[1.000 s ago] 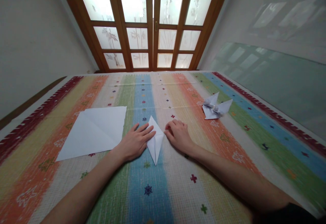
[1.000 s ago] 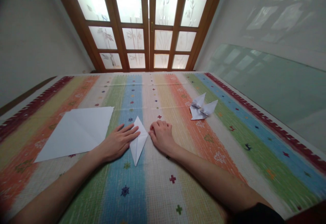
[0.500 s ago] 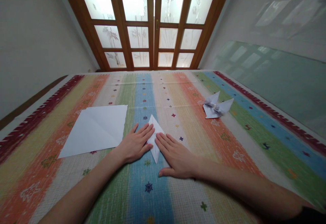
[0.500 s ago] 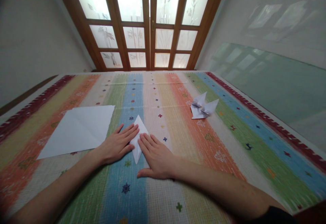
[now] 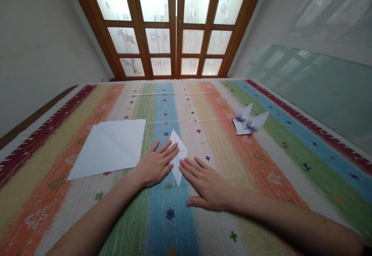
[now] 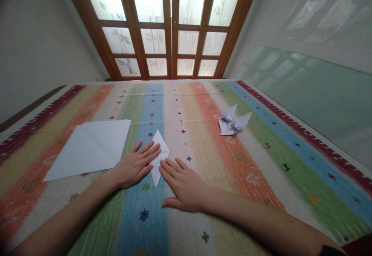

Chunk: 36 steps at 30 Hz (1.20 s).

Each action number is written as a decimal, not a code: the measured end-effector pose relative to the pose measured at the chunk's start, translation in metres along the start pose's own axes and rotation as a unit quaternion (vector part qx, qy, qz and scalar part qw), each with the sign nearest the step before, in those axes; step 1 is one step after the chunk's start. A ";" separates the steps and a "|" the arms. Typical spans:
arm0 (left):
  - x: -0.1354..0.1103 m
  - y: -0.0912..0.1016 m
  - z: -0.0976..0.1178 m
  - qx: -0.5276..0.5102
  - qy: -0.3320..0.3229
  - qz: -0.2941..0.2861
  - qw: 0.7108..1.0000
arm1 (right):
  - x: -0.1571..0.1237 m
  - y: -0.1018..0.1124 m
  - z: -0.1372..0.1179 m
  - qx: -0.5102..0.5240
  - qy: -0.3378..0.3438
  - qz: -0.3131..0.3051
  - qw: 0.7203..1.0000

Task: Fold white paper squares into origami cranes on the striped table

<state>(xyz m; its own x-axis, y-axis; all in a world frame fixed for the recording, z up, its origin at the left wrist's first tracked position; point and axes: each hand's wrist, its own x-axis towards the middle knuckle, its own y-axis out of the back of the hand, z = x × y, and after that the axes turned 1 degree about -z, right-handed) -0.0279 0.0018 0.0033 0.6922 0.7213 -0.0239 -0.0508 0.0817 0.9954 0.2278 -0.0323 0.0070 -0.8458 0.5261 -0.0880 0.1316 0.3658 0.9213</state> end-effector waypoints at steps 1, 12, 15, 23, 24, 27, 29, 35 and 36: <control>0.000 0.000 0.000 0.000 -0.005 -0.004 1.000 | 0.000 -0.001 0.000 0.000 0.001 0.002 1.000; 0.000 0.002 0.006 -0.023 0.009 -0.028 0.999 | -0.008 0.000 -0.006 0.040 0.094 0.012 0.995; -0.001 0.003 0.009 -0.028 0.020 -0.041 0.999 | -0.008 0.000 0.000 0.095 0.132 0.081 0.983; 0.000 -0.001 0.035 -0.014 0.086 -0.039 0.995 | 0.041 0.016 0.023 0.149 -0.175 0.265 0.937; 0.000 -0.002 0.037 -0.011 0.092 -0.036 0.995 | 0.048 0.018 0.025 0.140 -0.188 0.251 0.939; 0.000 -0.006 0.040 -0.010 0.089 -0.016 0.996 | 0.061 0.020 0.029 0.109 -0.209 0.224 0.945; -0.001 -0.009 0.039 -0.013 0.079 0.000 0.997 | 0.064 0.021 0.029 0.100 -0.220 0.209 0.948; -0.004 -0.020 0.029 -0.045 0.090 0.119 0.988 | 0.072 0.024 0.033 0.154 -0.244 0.199 0.937; -0.004 -0.019 0.027 -0.060 0.102 0.157 0.980 | 0.074 0.026 0.035 0.175 -0.235 0.206 0.934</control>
<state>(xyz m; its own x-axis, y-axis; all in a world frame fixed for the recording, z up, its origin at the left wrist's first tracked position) -0.0102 -0.0207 -0.0131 0.4705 0.8458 0.2515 -0.3317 -0.0946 0.9386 0.1867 0.0426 0.0116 -0.3772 0.9260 0.0147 0.6265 0.2434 0.7405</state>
